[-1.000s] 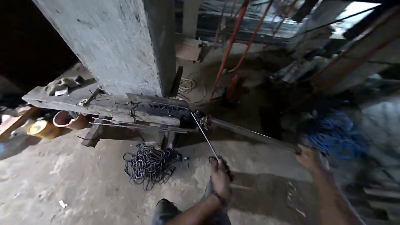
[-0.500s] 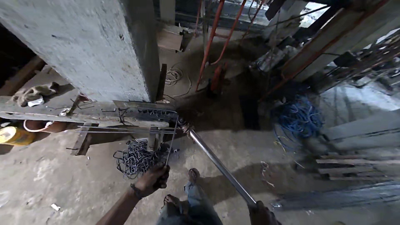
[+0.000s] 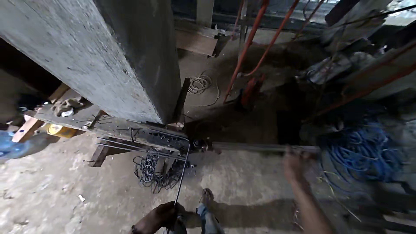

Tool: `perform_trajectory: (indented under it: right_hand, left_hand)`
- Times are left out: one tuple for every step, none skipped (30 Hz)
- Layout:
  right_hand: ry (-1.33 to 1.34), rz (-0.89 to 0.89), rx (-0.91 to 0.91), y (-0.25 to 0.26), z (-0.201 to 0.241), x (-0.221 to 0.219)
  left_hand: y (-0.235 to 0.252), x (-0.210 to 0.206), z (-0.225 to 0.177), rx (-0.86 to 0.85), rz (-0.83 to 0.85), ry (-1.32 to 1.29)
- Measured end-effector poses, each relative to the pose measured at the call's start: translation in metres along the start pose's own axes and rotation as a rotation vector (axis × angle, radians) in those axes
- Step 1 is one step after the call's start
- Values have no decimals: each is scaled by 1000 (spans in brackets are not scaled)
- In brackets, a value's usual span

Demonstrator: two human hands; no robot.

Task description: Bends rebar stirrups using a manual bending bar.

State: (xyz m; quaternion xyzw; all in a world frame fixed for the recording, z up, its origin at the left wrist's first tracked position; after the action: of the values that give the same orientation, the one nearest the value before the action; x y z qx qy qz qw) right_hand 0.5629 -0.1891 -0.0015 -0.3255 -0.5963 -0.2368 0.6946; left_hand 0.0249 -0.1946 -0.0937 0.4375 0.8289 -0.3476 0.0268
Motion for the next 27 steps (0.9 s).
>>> perform_trajectory:
  right_hand:
    - [124, 43, 27, -16, 41, -7]
    - [290, 139, 64, -42, 85, -25]
    - [472, 283, 102, -78, 130, -46]
    - [665, 490, 119, -121, 176, -67]
    - [886, 707, 90, -165, 218, -88]
    - [1161, 867, 2, -202, 252, -108]
    - [1425, 947, -160, -227, 280, -122]
    - [1629, 922, -345, -240, 300, -126]
    - [1741, 839, -486, -247, 313, -122]
    - [1785, 775, -560, -250, 319, -113]
    - [1814, 759, -580, -250, 323, -100]
    - [1822, 772, -524, -249, 327, -85]
    - [1789, 794, -397, -251, 330, -68]
    - [1725, 790, -206, -257, 335, -49]
    - [1625, 772, 40, -266, 342, -28]
    - [1490, 721, 283, -277, 350, -6]
    - [1325, 627, 505, -288, 355, 17]
    - [1155, 533, 694, -299, 358, 37]
    - [1030, 441, 835, -307, 357, 53]
    - [951, 340, 932, -311, 351, 67]
    - [903, 229, 974, -309, 341, 78]
    - [854, 112, 957, -301, 328, 85]
    - [780, -10, 901, -288, 315, 88]
    - [687, -111, 823, -271, 302, 87]
    - [582, -146, 741, -249, 291, 79]
    - [489, -78, 656, -223, 283, 63]
    - [422, 59, 575, -195, 276, 42]
  left_hand:
    - [-1, 1, -3, -12, 11, 26]
    - [-2, 2, -6, -23, 21, 50]
    - [-3, 2, -7, -30, 31, 74]
    - [-2, 2, -8, -37, 44, 92]
    - [-2, 2, -9, -47, 59, 106]
    - [-3, 2, -11, -62, 79, 125]
    - [-4, 3, -16, -83, 103, 155]
    - [-7, 6, -23, -110, 130, 196]
    - [-12, 12, -31, -136, 128, 265]
    - [-20, 22, -43, -167, 70, 375]
    - [-31, 38, -62, -217, -56, 516]
    - [-44, 56, -86, -293, -252, 674]
    - [-62, 74, -112, -379, -478, 796]
    - [-81, 89, -137, -500, -691, 879]
    - [-103, 98, -161, -665, -862, 922]
    - [-124, 102, -183, -857, -987, 940]
    - [-142, 104, -201, -1024, -1066, 953]
    - [-157, 105, -217, -1153, -1117, 983]
    - [-167, 105, -230, -1214, -1134, 1032]
    - [-170, 104, -239, -1205, -1129, 1074]
    - [-168, 102, -242, -1144, -1115, 1102]
    - [-162, 99, -240, -1045, -1099, 1128]
    - [-151, 95, -234, -929, -1073, 1140]
    - [-135, 92, -223, -816, -1026, 1113]
    - [-111, 92, -209, -703, -943, 1037]
    - [-84, 92, -194, -591, -838, 941]
    - [-56, 93, -178, -498, -751, 853]
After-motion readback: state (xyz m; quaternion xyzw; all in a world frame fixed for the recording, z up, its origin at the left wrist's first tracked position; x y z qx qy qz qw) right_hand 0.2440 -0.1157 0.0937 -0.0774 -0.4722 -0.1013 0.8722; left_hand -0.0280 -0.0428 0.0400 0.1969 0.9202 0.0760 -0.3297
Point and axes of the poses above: each hand's wrist, its own y-axis towards the middle knuckle, its own x-axis out of the back of the hand, z = x × y, the point moved 9 cm from there along y, towards the middle knuckle, and after that the axes turned 4 degrees about -x, right-handed, at the moved point
